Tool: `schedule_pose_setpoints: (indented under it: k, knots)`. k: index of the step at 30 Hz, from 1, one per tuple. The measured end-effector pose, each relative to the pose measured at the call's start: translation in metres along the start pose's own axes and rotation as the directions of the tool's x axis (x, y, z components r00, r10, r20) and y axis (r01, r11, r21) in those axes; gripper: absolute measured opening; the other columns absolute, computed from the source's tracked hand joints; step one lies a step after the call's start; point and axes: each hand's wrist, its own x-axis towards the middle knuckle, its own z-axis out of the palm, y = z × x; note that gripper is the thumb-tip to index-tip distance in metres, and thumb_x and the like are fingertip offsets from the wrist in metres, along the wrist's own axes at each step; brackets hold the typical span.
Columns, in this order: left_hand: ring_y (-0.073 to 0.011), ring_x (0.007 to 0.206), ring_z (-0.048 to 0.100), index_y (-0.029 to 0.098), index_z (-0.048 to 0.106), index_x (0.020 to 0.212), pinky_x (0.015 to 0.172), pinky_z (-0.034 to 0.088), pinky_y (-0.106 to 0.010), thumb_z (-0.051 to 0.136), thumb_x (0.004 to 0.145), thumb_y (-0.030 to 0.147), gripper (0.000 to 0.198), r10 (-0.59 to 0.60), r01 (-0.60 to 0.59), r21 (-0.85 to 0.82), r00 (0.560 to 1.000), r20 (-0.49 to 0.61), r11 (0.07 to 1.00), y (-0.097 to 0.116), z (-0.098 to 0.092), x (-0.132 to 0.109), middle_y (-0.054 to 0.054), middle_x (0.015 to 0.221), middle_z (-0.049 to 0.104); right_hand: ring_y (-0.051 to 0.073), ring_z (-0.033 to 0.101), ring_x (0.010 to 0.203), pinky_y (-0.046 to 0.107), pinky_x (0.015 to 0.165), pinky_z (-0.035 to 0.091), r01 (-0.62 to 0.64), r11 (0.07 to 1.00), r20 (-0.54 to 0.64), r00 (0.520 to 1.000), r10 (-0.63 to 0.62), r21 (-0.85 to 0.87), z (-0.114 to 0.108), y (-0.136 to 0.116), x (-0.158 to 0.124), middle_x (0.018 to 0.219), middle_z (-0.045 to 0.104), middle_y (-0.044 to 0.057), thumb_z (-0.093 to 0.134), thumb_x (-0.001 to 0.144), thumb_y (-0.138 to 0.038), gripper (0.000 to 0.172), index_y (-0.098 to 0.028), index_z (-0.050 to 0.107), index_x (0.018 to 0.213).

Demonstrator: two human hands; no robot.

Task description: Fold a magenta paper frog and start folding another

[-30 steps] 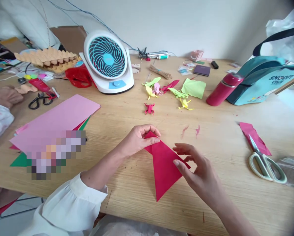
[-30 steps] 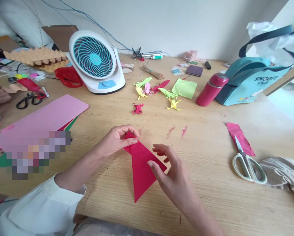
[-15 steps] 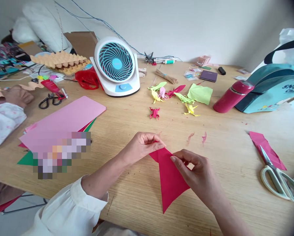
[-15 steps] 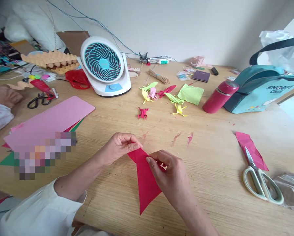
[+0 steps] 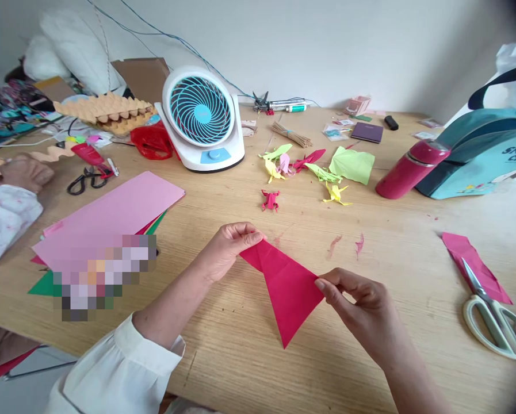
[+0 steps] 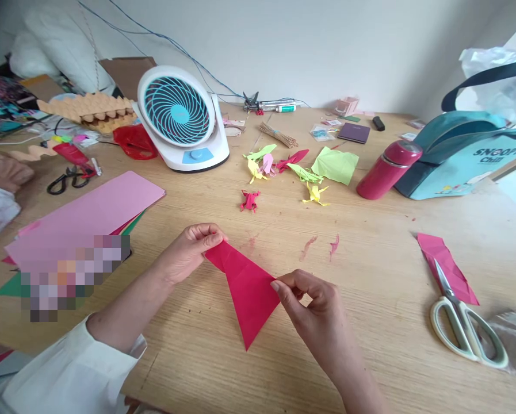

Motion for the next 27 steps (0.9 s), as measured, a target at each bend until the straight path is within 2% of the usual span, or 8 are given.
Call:
schedule_pose_setpoints:
  k: [3,6,9,12,18,24,27]
  knots:
    - [-0.0099,0.064,0.062,0.014,0.069,0.075,0.065,0.048,-0.021,0.088,0.064,0.03,0.027,-0.042,0.05,-0.129,0.997,0.057,0.99,-0.007,0.005,-0.001,0.001,0.07,0.07,0.014,0.049,0.062,0.026,0.059,0.038,0.011,1.0,-0.067,0.998,-0.011,-0.001,0.001,0.003,0.0,0.063,0.057,-0.001,0.063,0.089,-0.045,0.031,-0.021,0.065,0.069]
    - [-0.0143,0.08,0.067,0.014,0.072,0.088,0.077,0.051,-0.025,0.089,0.063,0.028,0.033,-0.097,0.116,-0.207,0.99,0.102,0.971,-0.018,0.012,-0.003,-0.003,0.085,0.074,0.014,0.048,0.061,0.026,0.057,0.037,0.018,1.0,-0.115,0.993,-0.017,0.009,0.004,0.005,-0.001,0.062,0.055,-0.001,0.063,0.089,-0.044,0.031,-0.021,0.064,0.068]
    - [-0.0184,0.092,0.068,0.015,0.072,0.1,0.086,0.052,-0.031,0.088,0.065,0.022,0.039,-0.126,0.151,-0.252,0.986,0.113,0.956,-0.028,0.02,-0.007,-0.006,0.097,0.075,0.014,0.048,0.061,0.026,0.057,0.037,0.029,0.999,-0.143,0.989,-0.026,0.023,0.008,0.007,0.0,0.062,0.055,-0.001,0.063,0.089,-0.044,0.03,-0.021,0.066,0.069]
    - [-0.0194,0.094,0.068,0.015,0.071,0.105,0.09,0.051,-0.034,0.086,0.067,0.019,0.041,-0.137,0.166,-0.266,0.983,0.124,0.95,-0.035,0.026,-0.01,-0.007,0.101,0.075,0.014,0.05,0.061,0.026,0.057,0.038,0.039,0.999,-0.167,0.985,-0.033,0.034,0.011,0.011,0.001,0.062,0.056,-0.001,0.064,0.088,-0.044,0.029,-0.022,0.067,0.07]
    - [-0.0187,0.096,0.069,0.017,0.073,0.103,0.093,0.05,-0.033,0.085,0.068,0.017,0.037,-0.094,0.119,-0.218,0.988,0.124,0.969,-0.037,0.029,-0.009,-0.005,0.1,0.076,0.014,0.051,0.061,0.026,0.058,0.04,0.052,0.997,-0.217,0.975,-0.039,0.058,0.012,0.018,0.003,0.063,0.058,0.0,0.066,0.087,-0.043,0.028,-0.021,0.068,0.069]
    - [-0.0183,0.089,0.071,0.015,0.076,0.093,0.089,0.052,-0.032,0.084,0.07,0.022,0.026,-0.022,0.039,-0.195,0.996,0.087,0.98,-0.033,0.024,-0.007,-0.006,0.092,0.078,0.013,0.055,0.063,0.025,0.06,0.043,0.18,0.981,-0.201,0.966,-0.162,0.071,0.013,0.014,0.002,0.067,0.063,-0.001,0.068,0.088,-0.033,0.017,-0.023,0.07,0.074]
    - [-0.0182,0.086,0.072,0.015,0.076,0.09,0.088,0.053,-0.032,0.084,0.071,0.023,0.022,0.007,0.013,-0.217,0.996,0.087,0.976,-0.034,0.021,-0.004,-0.006,0.088,0.078,0.013,0.056,0.065,0.024,0.061,0.043,0.217,0.972,-0.235,0.953,-0.192,0.085,0.014,0.012,0.0,0.068,0.064,-0.002,0.067,0.089,-0.029,0.015,-0.024,0.07,0.076]
